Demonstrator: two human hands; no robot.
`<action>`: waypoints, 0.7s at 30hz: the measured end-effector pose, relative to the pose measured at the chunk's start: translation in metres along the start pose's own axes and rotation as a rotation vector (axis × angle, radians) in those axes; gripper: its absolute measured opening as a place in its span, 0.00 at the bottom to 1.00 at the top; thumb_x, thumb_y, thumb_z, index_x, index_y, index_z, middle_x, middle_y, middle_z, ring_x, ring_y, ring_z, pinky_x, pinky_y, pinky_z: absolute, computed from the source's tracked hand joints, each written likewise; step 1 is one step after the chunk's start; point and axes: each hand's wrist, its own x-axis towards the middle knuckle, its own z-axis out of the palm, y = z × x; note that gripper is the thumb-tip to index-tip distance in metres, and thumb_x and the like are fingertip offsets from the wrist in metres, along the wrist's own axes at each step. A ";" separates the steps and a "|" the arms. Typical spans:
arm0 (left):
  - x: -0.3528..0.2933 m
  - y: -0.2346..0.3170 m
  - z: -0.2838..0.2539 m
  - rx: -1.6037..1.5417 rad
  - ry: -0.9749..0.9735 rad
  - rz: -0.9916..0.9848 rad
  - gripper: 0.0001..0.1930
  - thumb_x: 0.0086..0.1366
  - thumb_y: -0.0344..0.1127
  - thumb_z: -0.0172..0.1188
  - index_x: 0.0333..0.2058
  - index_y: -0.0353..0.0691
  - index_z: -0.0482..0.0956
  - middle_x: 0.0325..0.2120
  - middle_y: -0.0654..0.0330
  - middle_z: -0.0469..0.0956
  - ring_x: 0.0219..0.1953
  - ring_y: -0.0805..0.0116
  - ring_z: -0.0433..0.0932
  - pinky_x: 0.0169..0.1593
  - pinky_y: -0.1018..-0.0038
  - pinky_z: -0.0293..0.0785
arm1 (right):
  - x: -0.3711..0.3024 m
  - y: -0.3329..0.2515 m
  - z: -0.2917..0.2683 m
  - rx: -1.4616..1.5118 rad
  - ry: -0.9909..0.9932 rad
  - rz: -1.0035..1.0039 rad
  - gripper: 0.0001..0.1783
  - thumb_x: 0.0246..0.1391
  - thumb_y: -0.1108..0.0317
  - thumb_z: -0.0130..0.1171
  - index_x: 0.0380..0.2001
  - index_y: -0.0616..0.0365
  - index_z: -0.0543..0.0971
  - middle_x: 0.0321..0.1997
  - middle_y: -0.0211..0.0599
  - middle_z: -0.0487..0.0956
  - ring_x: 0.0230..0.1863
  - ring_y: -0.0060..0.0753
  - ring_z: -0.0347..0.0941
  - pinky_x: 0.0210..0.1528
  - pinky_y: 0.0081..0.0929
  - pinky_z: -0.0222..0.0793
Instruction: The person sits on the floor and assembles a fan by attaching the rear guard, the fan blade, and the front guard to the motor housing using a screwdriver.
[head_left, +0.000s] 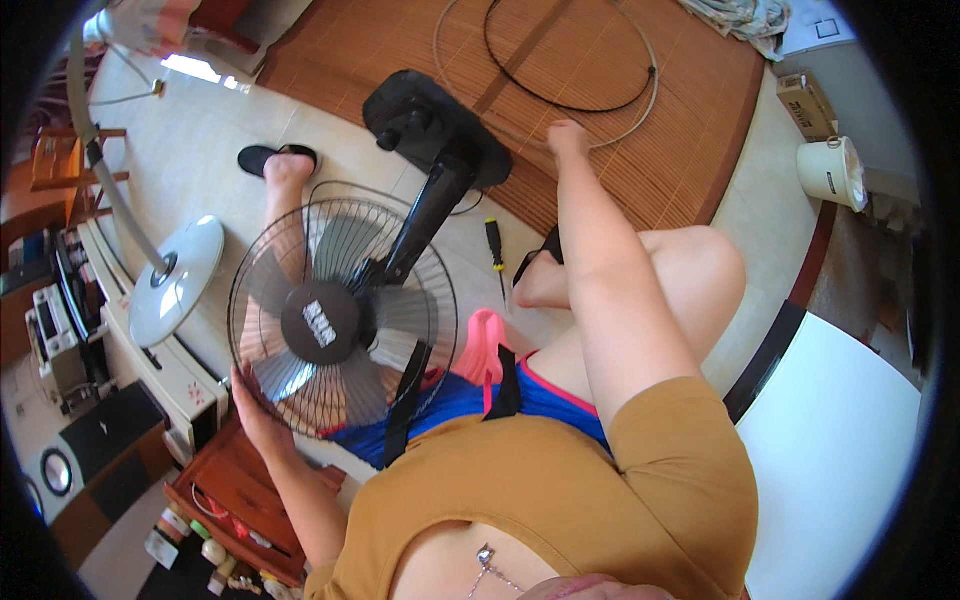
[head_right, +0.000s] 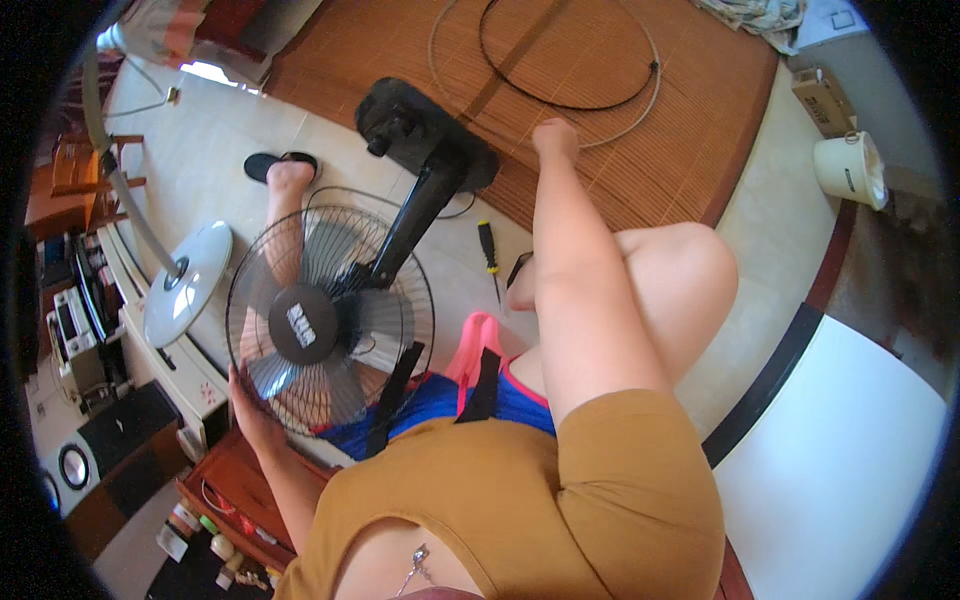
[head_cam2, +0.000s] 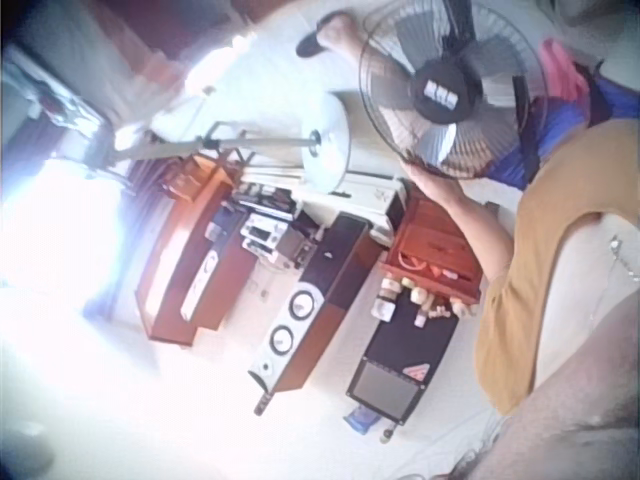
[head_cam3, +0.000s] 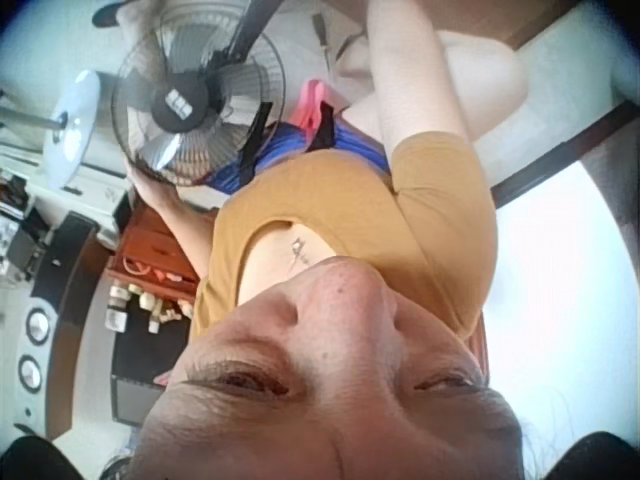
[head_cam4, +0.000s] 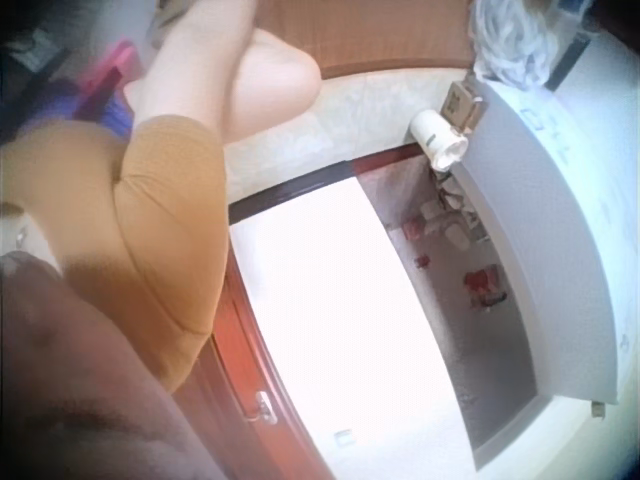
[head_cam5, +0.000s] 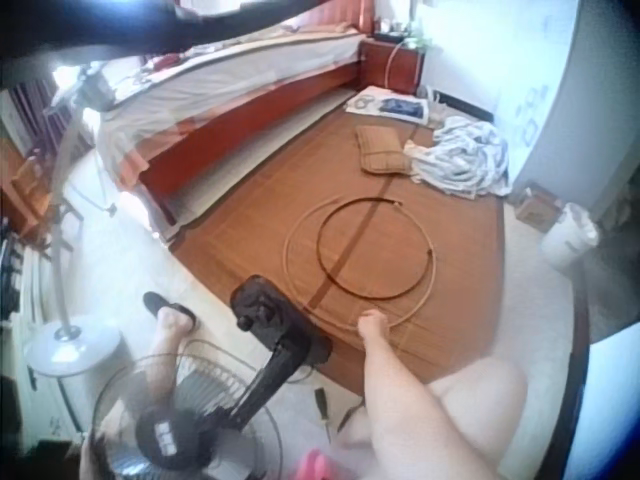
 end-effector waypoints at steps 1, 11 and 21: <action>-0.001 0.003 0.001 -0.062 0.007 -0.028 0.27 0.71 0.46 0.38 0.62 0.36 0.53 0.60 0.52 0.60 0.63 0.62 0.57 0.65 0.66 0.50 | 0.004 -0.004 0.001 0.001 0.006 0.005 0.15 0.54 0.67 0.49 0.44 0.51 0.79 0.53 0.45 0.74 0.54 0.41 0.69 0.54 0.36 0.65; -0.010 0.020 0.017 0.074 0.004 -0.066 0.33 0.70 0.55 0.34 0.64 0.37 0.49 0.61 0.53 0.58 0.64 0.60 0.55 0.64 0.64 0.51 | 0.041 -0.021 0.002 -0.888 -0.101 -0.254 0.25 0.55 0.73 0.47 0.57 0.44 0.69 0.70 0.34 0.51 0.71 0.37 0.40 0.70 0.43 0.33; -0.003 0.017 0.005 -0.037 -0.058 -0.042 0.34 0.69 0.57 0.32 0.63 0.36 0.52 0.60 0.52 0.59 0.63 0.61 0.56 0.64 0.64 0.51 | 0.071 -0.044 -0.031 -0.579 0.454 -0.989 0.10 0.52 0.73 0.48 0.35 0.51 0.78 0.43 0.32 0.76 0.53 0.34 0.68 0.64 0.38 0.52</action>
